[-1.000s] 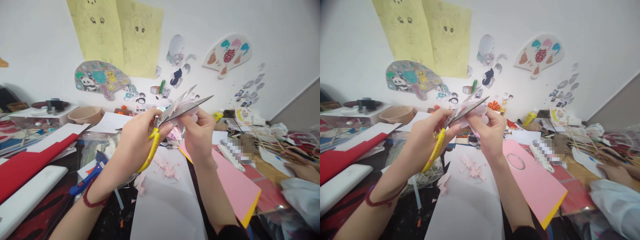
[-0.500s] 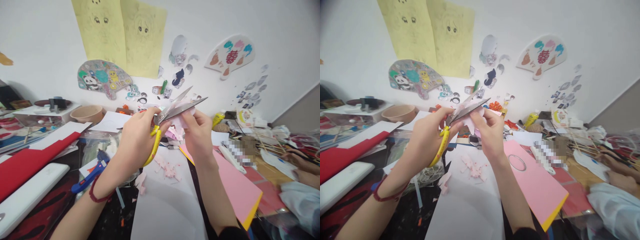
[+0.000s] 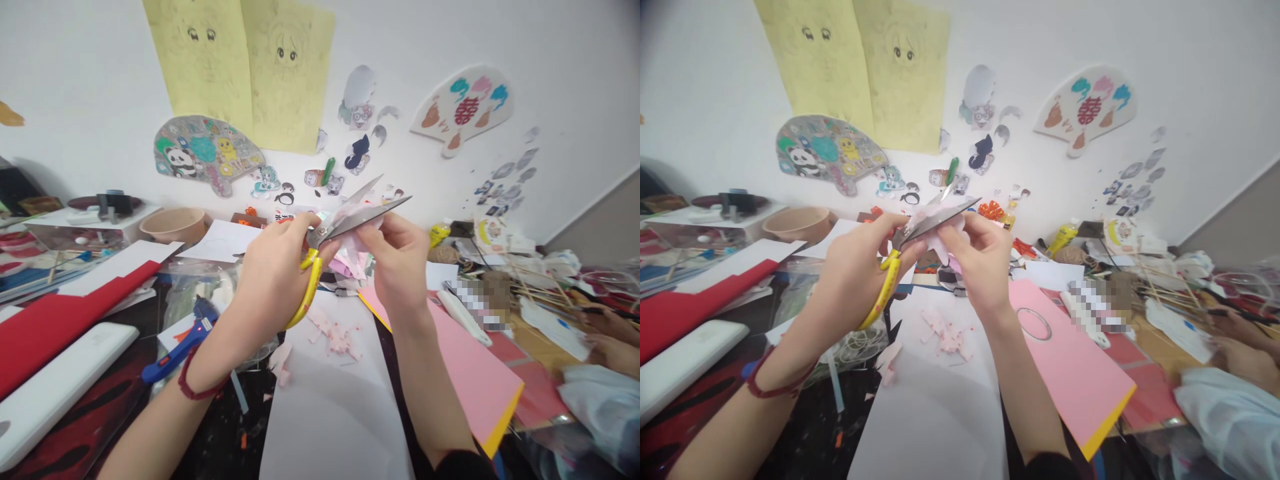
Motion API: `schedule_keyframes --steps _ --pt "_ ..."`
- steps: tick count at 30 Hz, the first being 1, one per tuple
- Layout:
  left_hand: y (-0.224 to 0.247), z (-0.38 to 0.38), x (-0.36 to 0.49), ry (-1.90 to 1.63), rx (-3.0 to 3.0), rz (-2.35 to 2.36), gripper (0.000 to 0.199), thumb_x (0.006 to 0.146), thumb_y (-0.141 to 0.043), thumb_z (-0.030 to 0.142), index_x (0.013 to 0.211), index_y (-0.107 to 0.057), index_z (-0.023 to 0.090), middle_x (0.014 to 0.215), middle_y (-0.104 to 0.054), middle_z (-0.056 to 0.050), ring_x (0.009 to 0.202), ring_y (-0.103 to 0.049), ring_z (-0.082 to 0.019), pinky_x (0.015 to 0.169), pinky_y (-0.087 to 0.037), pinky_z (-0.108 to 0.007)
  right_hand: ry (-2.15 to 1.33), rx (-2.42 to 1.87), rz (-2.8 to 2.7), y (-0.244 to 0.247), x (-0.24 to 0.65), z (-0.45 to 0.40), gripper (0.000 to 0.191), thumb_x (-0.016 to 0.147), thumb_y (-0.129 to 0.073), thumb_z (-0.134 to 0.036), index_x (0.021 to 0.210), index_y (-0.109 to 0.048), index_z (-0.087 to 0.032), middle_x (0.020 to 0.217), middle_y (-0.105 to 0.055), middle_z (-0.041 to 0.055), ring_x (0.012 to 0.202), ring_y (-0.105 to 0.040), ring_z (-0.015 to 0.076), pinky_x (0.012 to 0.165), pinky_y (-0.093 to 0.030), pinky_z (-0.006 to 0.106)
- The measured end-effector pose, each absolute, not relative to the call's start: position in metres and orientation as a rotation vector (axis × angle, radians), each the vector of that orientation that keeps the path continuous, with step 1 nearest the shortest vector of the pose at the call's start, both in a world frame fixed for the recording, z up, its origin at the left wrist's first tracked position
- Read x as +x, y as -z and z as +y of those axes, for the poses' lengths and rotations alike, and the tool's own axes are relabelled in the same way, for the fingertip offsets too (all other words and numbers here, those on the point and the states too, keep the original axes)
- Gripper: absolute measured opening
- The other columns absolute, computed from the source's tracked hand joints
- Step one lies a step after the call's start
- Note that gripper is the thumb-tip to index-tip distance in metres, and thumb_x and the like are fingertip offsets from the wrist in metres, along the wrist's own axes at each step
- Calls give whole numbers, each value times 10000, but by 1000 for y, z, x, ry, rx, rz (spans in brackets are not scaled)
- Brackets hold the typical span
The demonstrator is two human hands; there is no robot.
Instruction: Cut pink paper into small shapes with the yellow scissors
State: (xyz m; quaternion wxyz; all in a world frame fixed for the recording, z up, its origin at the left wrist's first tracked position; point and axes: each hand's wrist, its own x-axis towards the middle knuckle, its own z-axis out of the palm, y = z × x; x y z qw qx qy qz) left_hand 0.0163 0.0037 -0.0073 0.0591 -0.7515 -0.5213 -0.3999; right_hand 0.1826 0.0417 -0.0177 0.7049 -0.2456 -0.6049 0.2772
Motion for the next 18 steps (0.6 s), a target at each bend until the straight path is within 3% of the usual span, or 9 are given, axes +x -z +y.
schedule_keyframes --steps 8,18 --pt "8 -1 22 1219 -2222 -1603 415 1010 -555 517 1194 -637 155 874 -707 -85 840 -651 -264 761 -468 -354 -483 -498 -1233 24 166 39 220 848 -776 -292 676 -672 -203 596 -530 -50 561 -476 89 535 -424 245" --pt "9 -3 26 1279 -2252 -1537 317 1030 -534 447 1135 -623 161 873 -702 -67 818 -628 -236 746 -444 -330 -576 -460 -1042 31 147 33 161 830 -783 -330 741 -710 -219 700 -616 -16 694 -602 135 628 -531 272"
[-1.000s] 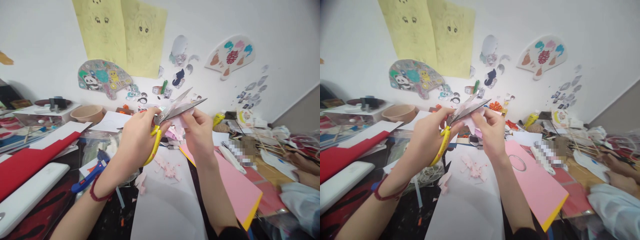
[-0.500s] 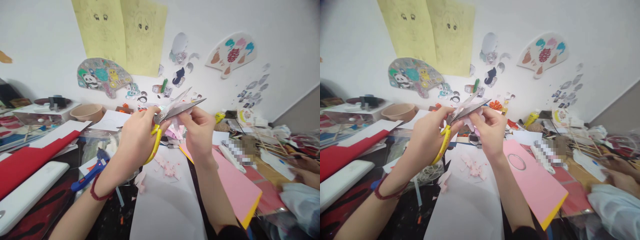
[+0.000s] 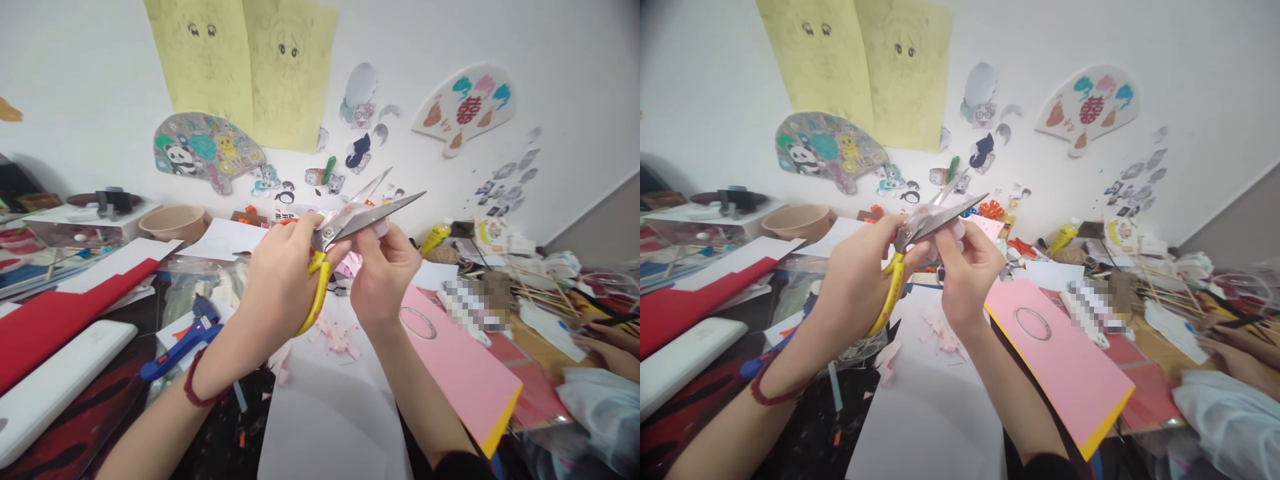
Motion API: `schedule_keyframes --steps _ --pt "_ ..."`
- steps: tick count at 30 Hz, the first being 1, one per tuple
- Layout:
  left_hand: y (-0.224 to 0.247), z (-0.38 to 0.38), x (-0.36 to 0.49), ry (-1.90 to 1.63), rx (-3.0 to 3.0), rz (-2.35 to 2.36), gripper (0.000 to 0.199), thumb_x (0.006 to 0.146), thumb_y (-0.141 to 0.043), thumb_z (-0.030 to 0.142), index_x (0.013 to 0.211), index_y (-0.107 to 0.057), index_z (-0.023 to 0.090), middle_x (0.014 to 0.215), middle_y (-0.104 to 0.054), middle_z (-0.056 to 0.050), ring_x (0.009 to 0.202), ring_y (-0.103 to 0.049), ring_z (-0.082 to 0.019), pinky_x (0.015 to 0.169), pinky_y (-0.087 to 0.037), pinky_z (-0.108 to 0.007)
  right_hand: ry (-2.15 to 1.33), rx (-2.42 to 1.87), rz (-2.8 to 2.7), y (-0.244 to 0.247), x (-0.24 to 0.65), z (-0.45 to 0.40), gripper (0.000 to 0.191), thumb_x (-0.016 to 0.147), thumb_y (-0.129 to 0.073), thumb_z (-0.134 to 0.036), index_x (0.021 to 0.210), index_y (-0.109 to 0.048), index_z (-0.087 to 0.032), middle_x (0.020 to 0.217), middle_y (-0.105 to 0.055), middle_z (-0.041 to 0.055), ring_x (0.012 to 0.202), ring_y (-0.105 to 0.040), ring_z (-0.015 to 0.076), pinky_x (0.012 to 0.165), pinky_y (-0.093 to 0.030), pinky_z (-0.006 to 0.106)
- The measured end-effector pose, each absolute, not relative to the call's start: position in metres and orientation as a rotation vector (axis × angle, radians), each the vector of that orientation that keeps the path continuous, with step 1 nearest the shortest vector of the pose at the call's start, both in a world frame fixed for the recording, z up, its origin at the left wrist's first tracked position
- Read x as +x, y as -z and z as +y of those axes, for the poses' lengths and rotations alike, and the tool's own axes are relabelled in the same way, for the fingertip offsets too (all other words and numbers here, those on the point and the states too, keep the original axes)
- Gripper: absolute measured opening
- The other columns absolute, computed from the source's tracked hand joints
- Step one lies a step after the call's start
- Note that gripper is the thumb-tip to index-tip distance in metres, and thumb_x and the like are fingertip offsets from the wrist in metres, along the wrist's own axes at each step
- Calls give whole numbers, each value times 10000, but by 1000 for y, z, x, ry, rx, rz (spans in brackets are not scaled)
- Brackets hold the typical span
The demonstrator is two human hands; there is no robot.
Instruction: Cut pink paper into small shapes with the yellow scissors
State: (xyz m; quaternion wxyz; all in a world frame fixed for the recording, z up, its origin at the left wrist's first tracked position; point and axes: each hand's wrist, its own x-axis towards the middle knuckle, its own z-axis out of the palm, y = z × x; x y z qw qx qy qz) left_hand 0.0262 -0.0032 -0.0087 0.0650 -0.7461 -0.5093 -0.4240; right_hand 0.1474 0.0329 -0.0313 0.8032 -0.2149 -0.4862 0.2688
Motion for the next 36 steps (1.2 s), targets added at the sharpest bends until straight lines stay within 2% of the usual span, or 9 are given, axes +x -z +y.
schedule_keyframes --steps 5,10,19,26,31,36 --pt "14 -3 29 1349 -2265 -1489 291 1038 -525 417 1150 -612 163 928 -717 -69 816 -613 -225 720 -418 -319 -653 -473 -941 33 141 31 181 797 -797 -354 730 -695 -222 723 -640 -19 715 -608 126 667 -541 266" --pt "14 -4 29 1347 -2295 -1500 287 1038 -537 414 1148 -617 161 929 -722 -65 804 -614 -217 705 -405 -313 -773 -482 -911 36 139 30 256 771 -815 -409 733 -643 -225 658 -603 -32 645 -590 128 599 -508 273" --pt "8 -7 23 1333 -2349 -1458 318 1043 -519 460 1144 -629 180 942 -738 -67 791 -644 -209 687 -424 -300 -732 -463 -944 37 143 34 255 750 -820 -418 756 -656 -223 704 -653 -34 632 -608 118 631 -535 281" --pt "4 -8 22 1360 -2363 -1472 349 1036 -527 492 1119 -649 177 825 -684 -43 761 -645 -204 629 -416 -280 -747 -416 -988 36 146 35 224 763 -821 -402 740 -666 -240 696 -655 -25 644 -624 139 592 -548 284" --pt "5 -8 18 1344 -2313 -1406 289 1002 -610 445 1110 -644 179 770 -640 -12 670 -573 -171 613 -370 -273 -709 -350 -1054 35 152 39 170 780 -829 -374 746 -712 -255 688 -654 -42 646 -611 125 648 -562 284" --pt "4 -9 14 1335 -2282 -1327 255 993 -627 443 1045 -629 194 709 -586 19 607 -493 -143 594 -335 -261 -630 -390 -1143 32 162 45 207 767 -842 -415 735 -715 -255 657 -631 -36 630 -587 140 583 -526 289"
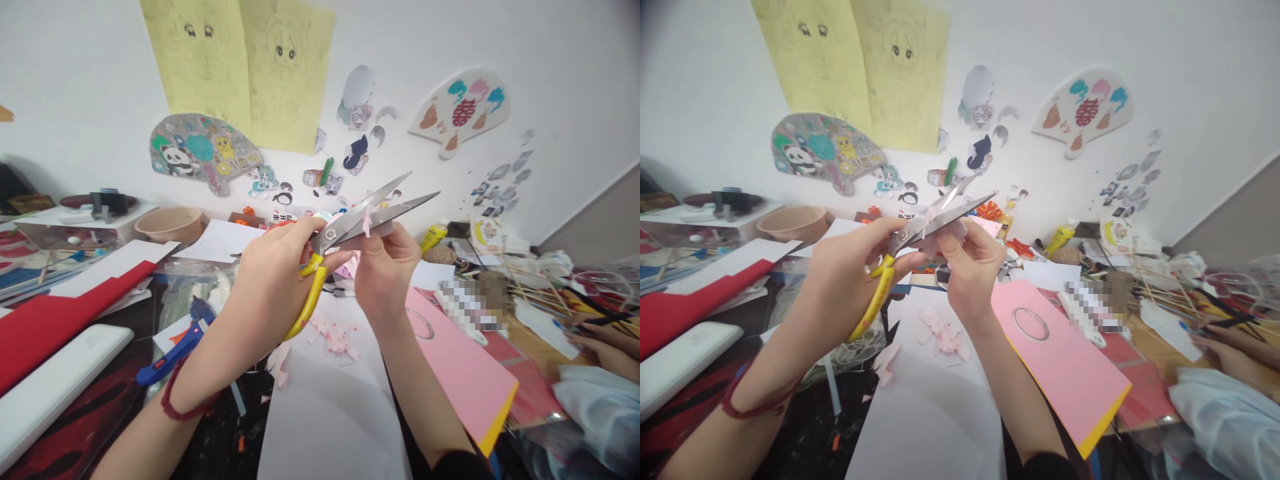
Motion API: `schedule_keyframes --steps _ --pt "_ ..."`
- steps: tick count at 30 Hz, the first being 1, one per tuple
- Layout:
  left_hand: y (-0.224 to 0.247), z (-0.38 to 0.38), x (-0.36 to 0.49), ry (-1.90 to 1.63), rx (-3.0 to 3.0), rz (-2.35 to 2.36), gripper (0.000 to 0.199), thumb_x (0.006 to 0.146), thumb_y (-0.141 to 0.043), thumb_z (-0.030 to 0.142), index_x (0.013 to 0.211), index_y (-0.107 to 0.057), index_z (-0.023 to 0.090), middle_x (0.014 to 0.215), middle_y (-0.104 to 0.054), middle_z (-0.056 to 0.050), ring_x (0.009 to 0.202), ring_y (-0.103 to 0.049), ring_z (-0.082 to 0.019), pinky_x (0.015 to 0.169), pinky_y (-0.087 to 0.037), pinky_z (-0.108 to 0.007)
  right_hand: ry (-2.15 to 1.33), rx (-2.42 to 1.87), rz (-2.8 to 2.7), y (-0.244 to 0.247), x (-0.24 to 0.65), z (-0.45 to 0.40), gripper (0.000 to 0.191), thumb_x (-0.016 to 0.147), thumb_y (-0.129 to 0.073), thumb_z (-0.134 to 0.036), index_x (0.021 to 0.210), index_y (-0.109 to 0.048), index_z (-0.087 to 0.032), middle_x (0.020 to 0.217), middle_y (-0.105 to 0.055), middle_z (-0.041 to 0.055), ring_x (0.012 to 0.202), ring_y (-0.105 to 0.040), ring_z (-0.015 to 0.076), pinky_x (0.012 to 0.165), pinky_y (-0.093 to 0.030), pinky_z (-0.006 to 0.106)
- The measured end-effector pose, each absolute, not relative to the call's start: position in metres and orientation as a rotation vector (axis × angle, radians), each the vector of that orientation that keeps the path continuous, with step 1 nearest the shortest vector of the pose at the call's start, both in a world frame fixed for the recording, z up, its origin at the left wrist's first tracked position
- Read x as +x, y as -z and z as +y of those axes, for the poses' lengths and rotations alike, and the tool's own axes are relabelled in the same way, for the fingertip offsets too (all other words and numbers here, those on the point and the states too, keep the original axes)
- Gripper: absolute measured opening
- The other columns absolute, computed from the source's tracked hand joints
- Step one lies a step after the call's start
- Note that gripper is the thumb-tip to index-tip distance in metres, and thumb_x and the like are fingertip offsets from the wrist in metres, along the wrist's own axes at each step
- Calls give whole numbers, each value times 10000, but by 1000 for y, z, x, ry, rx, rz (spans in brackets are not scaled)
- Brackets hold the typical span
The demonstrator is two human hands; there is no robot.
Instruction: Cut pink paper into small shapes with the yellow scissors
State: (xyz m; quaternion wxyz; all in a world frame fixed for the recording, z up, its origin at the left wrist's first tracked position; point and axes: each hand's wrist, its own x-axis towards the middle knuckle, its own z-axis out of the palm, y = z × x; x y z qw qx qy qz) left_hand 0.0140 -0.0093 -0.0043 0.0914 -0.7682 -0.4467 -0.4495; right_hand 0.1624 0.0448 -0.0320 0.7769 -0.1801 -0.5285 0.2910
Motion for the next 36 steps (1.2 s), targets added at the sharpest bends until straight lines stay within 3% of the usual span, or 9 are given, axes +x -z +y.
schedule_keyframes --steps 9,17,23,30,36 --pt "-1 -9 9 1344 -2318 -1206 320 1009 -589 485 1009 -662 174 648 -522 41 555 -408 -112 558 -318 -229 -551 -294 -1266 25 180 46 163 777 -855 -380 746 -762 -250 671 -650 -35 634 -572 119 596 -492 271" --pt "-6 -14 12 1400 -2386 -1197 208 896 -781 326 939 -682 148 601 -420 83 541 -327 -90 532 -277 -210 -598 -282 -1353 15 192 39 92 793 -842 -302 733 -796 -250 624 -640 -32 571 -547 110 544 -461 265" --pt "-7 -16 12 1406 -2411 -1186 167 869 -798 225 884 -678 110 606 -382 87 545 -294 -80 525 -256 -207 -634 -292 -1382 11 198 34 37 787 -853 -251 764 -824 -247 659 -686 -21 631 -594 122 604 -496 274" --pt "-5 -15 7 1376 -2446 -1154 229 906 -757 271 822 -576 159 611 -364 93 534 -304 -71 527 -223 -201 -518 -344 -1481 6 208 31 114 789 -855 -304 716 -794 -242 558 -571 -17 505 -470 115 453 -394 286" --pt "-4 -18 5 1317 -2483 -1221 298 905 -743 279 765 -500 178 600 -333 97 533 -282 -65 521 -207 -202 -494 -336 -1553 2 217 30 35 803 -825 -217 786 -821 -246 601 -615 -17 478 -486 101 401 -375 276"
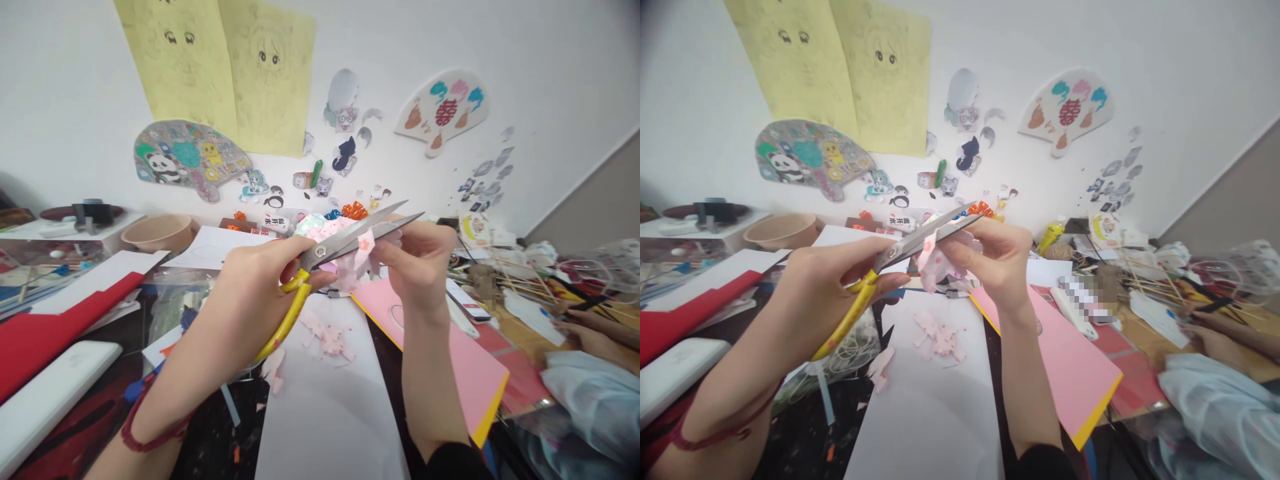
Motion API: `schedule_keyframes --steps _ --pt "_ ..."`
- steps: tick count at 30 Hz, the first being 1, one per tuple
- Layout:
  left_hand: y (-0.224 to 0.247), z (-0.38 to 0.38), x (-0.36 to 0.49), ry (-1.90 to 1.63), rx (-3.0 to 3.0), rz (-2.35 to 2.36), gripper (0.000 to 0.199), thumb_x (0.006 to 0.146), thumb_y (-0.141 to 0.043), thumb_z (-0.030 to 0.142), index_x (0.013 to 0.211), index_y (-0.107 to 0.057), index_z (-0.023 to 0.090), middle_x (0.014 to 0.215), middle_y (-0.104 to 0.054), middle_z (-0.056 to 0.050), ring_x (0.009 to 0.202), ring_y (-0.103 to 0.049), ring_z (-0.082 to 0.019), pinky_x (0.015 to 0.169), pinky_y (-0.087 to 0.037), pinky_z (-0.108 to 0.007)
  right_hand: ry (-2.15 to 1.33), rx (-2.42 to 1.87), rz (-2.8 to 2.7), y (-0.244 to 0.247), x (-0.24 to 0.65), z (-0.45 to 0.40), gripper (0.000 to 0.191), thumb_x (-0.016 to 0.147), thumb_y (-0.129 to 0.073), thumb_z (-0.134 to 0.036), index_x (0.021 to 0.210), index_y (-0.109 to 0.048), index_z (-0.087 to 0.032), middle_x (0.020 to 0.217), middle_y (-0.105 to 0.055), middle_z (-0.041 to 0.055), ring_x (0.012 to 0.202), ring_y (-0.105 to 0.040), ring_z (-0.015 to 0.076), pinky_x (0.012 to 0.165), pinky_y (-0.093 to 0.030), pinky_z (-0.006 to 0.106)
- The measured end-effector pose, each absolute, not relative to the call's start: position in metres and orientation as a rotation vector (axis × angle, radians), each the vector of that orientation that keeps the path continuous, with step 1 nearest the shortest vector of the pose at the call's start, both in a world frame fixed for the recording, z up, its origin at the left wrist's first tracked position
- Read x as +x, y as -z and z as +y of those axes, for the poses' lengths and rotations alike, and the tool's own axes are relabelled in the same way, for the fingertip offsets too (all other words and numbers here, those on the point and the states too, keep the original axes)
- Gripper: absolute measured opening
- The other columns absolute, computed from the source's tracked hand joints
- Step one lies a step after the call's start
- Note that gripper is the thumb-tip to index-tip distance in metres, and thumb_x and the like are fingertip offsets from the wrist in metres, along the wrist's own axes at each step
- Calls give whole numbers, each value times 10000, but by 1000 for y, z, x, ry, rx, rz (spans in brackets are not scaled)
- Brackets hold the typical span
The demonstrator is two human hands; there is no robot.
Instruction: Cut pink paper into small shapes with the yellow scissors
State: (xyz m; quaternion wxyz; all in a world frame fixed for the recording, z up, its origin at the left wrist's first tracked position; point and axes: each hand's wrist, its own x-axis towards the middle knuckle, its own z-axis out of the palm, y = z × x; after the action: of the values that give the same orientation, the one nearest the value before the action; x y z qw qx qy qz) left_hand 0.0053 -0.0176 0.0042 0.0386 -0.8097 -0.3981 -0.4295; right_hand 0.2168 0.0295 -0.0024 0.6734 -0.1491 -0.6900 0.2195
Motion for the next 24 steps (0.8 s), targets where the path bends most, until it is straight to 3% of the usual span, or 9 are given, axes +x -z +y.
schedule_keyframes --steps 5,9,15,24 --pt "-5 -17 5 1282 -2513 -1251 353 875 -764 272 703 -473 170 568 -356 98 527 -270 -61 500 -208 -192 -457 -298 -1612 1 223 33 135 794 -802 -123 790 -836 -254 654 -673 -17 514 -511 98 463 -408 282" --pt "-6 -15 3 1262 -2574 -1249 296 893 -752 320 734 -551 173 557 -400 94 520 -301 -67 491 -234 -185 -392 -282 -1658 -1 227 33 165 784 -809 -93 786 -833 -256 657 -693 -22 574 -580 114 558 -474 289" --pt "-6 -14 -2 1216 -2617 -1281 412 874 -747 306 659 -419 183 569 -272 90 547 -229 -79 479 -202 -192 -334 -348 -1721 -4 232 29 162 813 -795 -119 843 -838 -273 738 -756 -6 646 -633 139 599 -494 305" --pt "-6 -14 -6 1166 -2670 -1272 388 875 -739 316 666 -434 196 555 -253 90 540 -206 -91 468 -190 -198 -228 -476 -1786 -8 240 23 174 832 -790 -177 792 -828 -342 737 -768 1 687 -651 202 674 -509 388"
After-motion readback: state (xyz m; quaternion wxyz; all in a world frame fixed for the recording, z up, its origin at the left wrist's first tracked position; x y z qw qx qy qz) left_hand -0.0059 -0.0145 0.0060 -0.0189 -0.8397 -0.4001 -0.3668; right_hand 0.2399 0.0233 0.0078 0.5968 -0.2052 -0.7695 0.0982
